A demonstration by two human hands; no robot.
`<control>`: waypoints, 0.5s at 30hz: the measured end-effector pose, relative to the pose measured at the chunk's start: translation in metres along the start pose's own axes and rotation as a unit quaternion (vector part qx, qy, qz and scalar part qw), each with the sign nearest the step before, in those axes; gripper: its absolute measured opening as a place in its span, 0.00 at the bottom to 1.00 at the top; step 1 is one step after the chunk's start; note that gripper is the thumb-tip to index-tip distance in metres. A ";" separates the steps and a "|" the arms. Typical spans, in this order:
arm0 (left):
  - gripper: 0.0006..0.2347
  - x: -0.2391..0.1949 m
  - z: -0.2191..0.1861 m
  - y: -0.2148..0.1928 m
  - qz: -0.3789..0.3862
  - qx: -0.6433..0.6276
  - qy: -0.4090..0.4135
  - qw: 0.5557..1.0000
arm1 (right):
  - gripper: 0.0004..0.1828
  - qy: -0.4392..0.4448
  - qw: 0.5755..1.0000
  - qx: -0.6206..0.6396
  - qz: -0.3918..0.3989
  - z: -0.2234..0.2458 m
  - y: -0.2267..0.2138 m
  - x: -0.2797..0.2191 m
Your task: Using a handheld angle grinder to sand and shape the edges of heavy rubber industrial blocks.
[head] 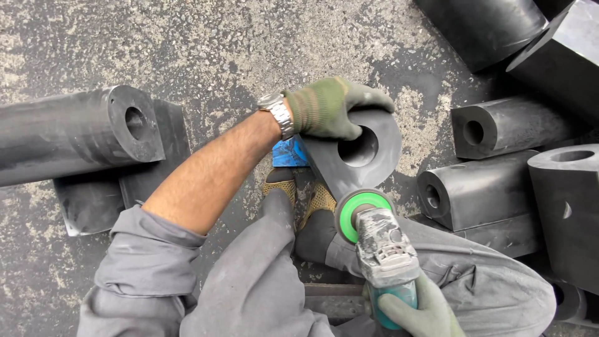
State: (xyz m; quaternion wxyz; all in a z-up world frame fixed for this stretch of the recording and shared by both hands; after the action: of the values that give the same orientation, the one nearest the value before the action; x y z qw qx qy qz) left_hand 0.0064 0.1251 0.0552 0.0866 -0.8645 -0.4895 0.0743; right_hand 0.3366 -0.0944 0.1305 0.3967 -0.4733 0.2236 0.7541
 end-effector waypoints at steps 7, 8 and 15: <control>0.27 -0.021 -0.019 0.012 -0.091 0.075 -0.089 0.989 | 0.44 0.050 0.997 -0.052 0.018 0.025 0.013 0.004; 0.27 -0.026 -0.024 0.016 -0.129 0.077 -0.143 0.978 | 0.46 0.044 0.997 -0.060 0.026 0.028 0.014 0.003; 0.17 -0.034 -0.006 0.022 -0.211 -0.005 -0.104 0.972 | 0.39 0.006 0.999 -0.026 0.034 0.036 -0.010 0.007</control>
State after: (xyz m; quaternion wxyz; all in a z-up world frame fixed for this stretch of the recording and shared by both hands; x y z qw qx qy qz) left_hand 0.0086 0.0844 0.0578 0.0446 -0.7295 -0.6676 0.1416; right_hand 0.3236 -0.0601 0.1404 0.3573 -0.4804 0.2224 0.7694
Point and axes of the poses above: each hand's wrist, its own x-axis towards the middle knuckle, its own y-axis out of the palm, z = x × y, the point moved 1 cm from there along x, towards the middle knuckle, and after that the axes turned 14 degrees about -x, right-handed, at the moved point
